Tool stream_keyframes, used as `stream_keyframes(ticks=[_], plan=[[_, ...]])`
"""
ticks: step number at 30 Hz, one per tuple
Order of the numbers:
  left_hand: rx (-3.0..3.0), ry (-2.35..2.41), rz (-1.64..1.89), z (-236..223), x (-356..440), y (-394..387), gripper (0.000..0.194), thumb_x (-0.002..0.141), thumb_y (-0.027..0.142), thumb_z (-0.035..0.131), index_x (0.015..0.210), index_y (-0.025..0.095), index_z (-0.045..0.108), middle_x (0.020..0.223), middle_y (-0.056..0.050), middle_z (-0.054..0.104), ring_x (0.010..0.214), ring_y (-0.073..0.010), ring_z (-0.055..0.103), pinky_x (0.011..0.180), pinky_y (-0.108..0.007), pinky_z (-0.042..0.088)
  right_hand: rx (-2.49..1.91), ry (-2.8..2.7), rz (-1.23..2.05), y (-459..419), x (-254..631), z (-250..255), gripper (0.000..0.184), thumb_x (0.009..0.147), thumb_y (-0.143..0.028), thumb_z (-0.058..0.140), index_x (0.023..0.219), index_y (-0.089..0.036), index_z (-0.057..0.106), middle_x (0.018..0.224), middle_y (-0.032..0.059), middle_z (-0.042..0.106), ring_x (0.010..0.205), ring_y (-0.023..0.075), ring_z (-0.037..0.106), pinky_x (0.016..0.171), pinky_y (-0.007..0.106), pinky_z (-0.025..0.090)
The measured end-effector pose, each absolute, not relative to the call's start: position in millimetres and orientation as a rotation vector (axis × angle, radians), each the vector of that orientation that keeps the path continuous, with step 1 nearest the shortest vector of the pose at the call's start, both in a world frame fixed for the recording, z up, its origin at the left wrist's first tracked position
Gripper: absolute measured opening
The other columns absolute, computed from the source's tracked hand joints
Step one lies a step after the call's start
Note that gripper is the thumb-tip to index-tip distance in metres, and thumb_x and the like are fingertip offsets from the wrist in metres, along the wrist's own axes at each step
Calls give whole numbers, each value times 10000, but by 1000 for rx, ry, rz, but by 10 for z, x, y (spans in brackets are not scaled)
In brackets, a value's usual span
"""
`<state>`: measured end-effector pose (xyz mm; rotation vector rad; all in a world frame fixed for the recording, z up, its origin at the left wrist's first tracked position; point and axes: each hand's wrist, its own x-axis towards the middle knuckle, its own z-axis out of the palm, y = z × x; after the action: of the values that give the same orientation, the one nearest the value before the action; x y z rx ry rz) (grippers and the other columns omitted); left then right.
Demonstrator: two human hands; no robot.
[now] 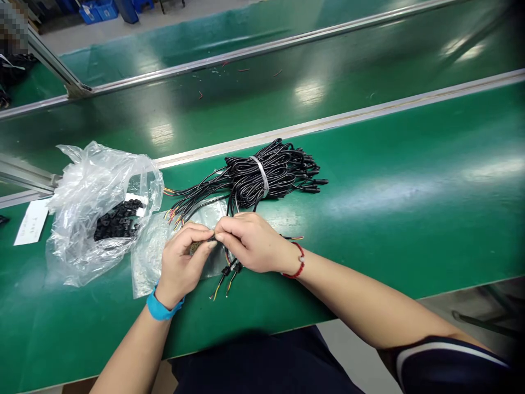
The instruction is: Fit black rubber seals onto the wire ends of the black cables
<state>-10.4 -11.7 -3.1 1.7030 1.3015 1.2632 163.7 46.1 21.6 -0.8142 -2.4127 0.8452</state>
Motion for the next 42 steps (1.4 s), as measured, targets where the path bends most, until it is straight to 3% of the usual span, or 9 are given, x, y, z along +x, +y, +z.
stream_keyframes(ticks=[3,9,18,23,31,42], plan=[[1671,1333,1276,-65,-89,-104,147,784,105,627,895,200,636,861,-38,635,821,-161,596,711,-281,486,-862,-2458,745,467,1610,194,229,904,-228,377,749,-167,534,595,-8,534,549,124,454,567,245,301],[1541,1385,1377,1,-98,-101,164,788,128,630,930,209,632,882,-22,620,827,-135,594,699,-225,489,-708,-2306,797,505,1649,217,144,917,-212,456,943,-161,588,839,19,679,748,131,574,743,266,369],[1526,1253,1393,20,-93,-139,210,777,73,627,931,217,632,863,-17,620,817,-128,584,679,-218,486,-645,-2239,839,479,1669,255,158,905,-172,437,806,-167,560,681,-8,625,597,106,503,666,262,352],[1624,1281,1350,-5,-62,-125,204,780,71,623,927,213,626,878,-28,632,832,-149,596,716,-271,491,-686,-2311,837,471,1652,241,193,912,-190,408,781,-170,549,660,-6,604,599,117,485,663,263,351],[1695,1432,1291,5,-128,-126,187,786,115,638,944,212,616,883,-32,639,830,-150,604,730,-281,492,-710,-2323,809,511,1663,246,123,912,-214,471,942,-177,585,830,19,674,769,135,582,759,280,392],[1852,1487,1239,25,-18,-85,79,802,143,623,862,192,608,831,-28,658,764,-146,608,687,-274,481,-721,-2382,734,532,1650,168,152,906,-171,453,823,-166,580,742,16,672,661,130,575,697,277,405]])
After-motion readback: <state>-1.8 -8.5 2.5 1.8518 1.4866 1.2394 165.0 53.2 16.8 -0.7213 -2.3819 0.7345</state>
